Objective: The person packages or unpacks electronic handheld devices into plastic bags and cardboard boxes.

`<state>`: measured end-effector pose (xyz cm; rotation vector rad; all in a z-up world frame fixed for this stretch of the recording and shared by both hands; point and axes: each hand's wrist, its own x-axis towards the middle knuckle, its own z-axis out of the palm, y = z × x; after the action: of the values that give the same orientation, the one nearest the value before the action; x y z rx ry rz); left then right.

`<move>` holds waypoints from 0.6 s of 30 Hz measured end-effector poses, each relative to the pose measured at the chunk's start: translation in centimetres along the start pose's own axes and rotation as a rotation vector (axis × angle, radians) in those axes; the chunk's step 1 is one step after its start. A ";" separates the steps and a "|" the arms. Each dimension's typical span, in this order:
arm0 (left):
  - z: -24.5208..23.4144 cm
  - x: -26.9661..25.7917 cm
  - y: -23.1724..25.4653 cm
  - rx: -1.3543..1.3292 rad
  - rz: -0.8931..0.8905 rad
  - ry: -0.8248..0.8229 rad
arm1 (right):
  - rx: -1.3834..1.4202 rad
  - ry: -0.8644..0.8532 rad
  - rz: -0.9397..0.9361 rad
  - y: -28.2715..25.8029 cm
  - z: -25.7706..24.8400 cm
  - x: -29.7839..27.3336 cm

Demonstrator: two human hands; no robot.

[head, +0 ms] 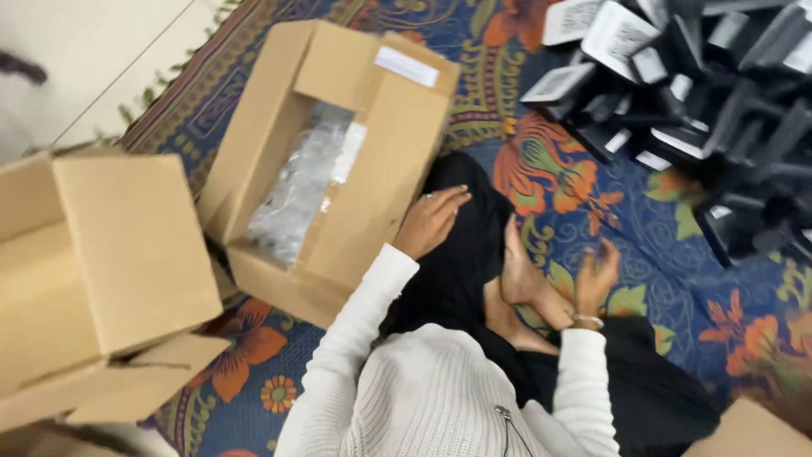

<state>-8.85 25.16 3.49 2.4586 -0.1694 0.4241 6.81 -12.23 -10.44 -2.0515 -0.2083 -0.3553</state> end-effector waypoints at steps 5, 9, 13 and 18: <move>-6.3 -5.2 -4.5 0.119 -0.405 0.472 | 0.114 -0.620 -0.518 -18.6 15.9 -2.9; -7.4 -7.6 -8.1 0.331 -0.573 0.610 | 0.106 -0.776 -0.616 -21.3 19.3 -5.4; -8.9 -8.1 -11.3 0.335 -0.668 0.671 | -0.069 -0.926 -0.726 -19.5 18.5 -5.7; -8.2 -2.3 -10.5 0.215 -0.557 0.649 | 0.025 -0.696 -0.592 -14.5 15.3 1.7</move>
<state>-10.85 38.55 2.92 2.2952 0.8410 0.9806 6.61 8.22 -4.86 -1.9846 -1.2455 0.0286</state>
